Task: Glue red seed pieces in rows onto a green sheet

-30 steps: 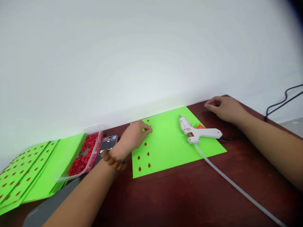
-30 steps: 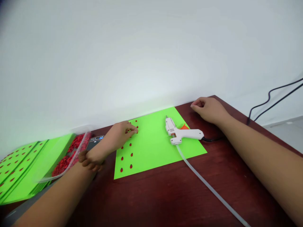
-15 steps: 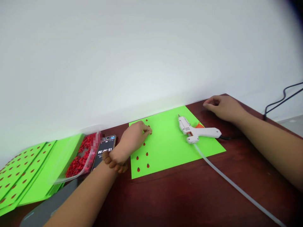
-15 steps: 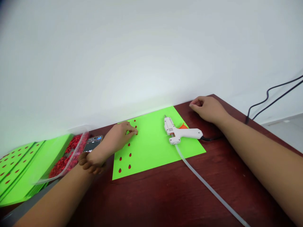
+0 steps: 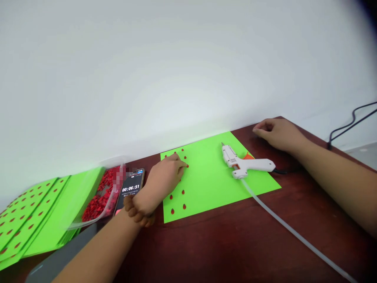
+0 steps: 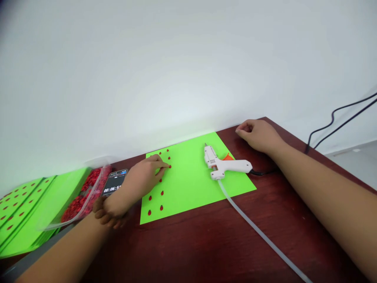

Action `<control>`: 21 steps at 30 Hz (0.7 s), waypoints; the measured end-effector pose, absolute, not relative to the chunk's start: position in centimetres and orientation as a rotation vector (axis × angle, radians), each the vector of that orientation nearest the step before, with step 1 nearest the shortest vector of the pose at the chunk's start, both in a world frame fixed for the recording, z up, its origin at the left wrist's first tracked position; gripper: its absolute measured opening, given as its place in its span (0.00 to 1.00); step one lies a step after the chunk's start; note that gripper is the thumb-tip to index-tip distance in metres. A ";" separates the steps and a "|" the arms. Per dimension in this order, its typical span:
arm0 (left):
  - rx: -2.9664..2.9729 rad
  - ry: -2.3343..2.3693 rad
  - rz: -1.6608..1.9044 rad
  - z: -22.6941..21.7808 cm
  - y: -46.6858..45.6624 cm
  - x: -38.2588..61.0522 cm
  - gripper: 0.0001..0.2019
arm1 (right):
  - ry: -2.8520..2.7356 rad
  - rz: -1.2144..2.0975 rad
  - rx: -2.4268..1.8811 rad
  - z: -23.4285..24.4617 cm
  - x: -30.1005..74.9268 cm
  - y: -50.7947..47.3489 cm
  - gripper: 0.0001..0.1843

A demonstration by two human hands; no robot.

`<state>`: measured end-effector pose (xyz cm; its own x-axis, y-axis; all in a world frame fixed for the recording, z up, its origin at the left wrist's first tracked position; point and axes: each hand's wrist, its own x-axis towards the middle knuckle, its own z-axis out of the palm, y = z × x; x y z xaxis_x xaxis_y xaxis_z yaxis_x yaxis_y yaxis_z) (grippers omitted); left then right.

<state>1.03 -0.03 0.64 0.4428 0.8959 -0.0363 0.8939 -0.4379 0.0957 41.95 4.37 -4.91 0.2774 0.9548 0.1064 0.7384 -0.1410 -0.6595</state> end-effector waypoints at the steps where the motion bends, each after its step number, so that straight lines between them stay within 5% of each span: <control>1: 2.589 1.606 0.028 0.6 -0.1 1.1 0.16 | -1.519 0.455 -1.939 -4.9 42.0 4.4 0.09; 21: 2.589 1.625 -0.030 3.3 -0.5 1.1 0.17 | -1.509 0.490 -1.968 -4.7 41.8 4.2 0.10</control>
